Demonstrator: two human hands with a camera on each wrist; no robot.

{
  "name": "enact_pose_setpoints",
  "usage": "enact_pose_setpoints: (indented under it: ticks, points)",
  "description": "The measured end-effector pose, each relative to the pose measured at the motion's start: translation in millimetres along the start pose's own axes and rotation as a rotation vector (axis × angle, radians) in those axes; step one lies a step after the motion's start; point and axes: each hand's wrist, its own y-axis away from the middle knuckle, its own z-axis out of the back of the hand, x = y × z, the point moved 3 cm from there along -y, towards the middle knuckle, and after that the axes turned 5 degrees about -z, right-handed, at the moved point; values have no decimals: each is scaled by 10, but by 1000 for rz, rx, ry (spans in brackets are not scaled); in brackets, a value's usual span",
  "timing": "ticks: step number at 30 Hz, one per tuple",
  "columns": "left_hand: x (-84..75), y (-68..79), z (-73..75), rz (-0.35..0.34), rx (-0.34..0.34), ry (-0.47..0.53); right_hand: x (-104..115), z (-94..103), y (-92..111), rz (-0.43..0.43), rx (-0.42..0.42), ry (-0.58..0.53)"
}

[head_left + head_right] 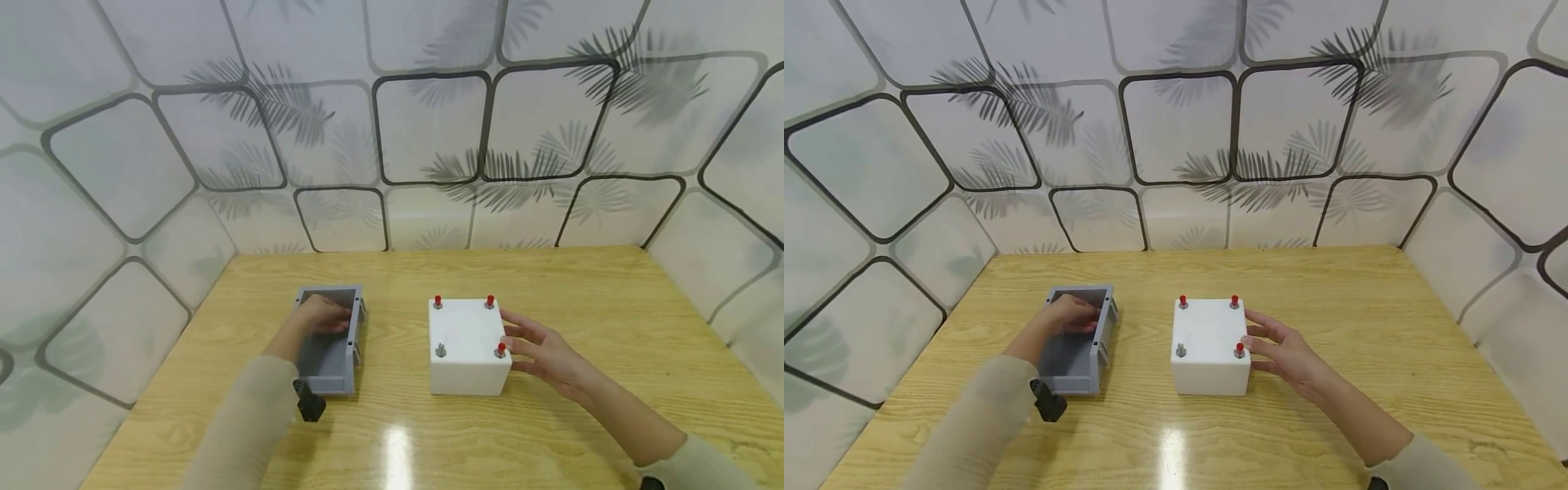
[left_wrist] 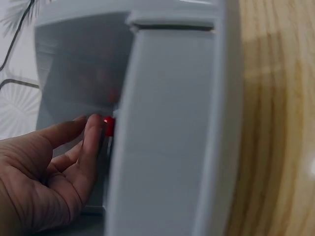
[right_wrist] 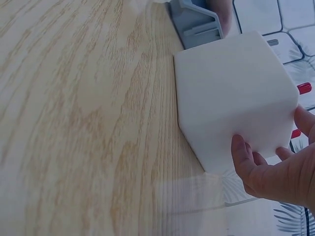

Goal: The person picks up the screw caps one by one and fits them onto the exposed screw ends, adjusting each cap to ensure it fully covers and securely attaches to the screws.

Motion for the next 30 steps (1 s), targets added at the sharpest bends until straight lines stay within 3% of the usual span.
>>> enact_pose_setpoints:
  ticks: [7, 16, 24, 30]
  points:
    - [125, -28, -73, 18, -36, 85, -29, 7, -5, 8, -1, 3]
    - [107, 29, -133, 25, -194, 81, -16, 10, -8, 13, 3, 20]
    - [112, 22, -146, 78, -250, 165, 4, 14, -6, 4, -3, 15]
    - [136, -13, -148, 122, -267, 151, -3, 11, -6, -7, -11, 25]
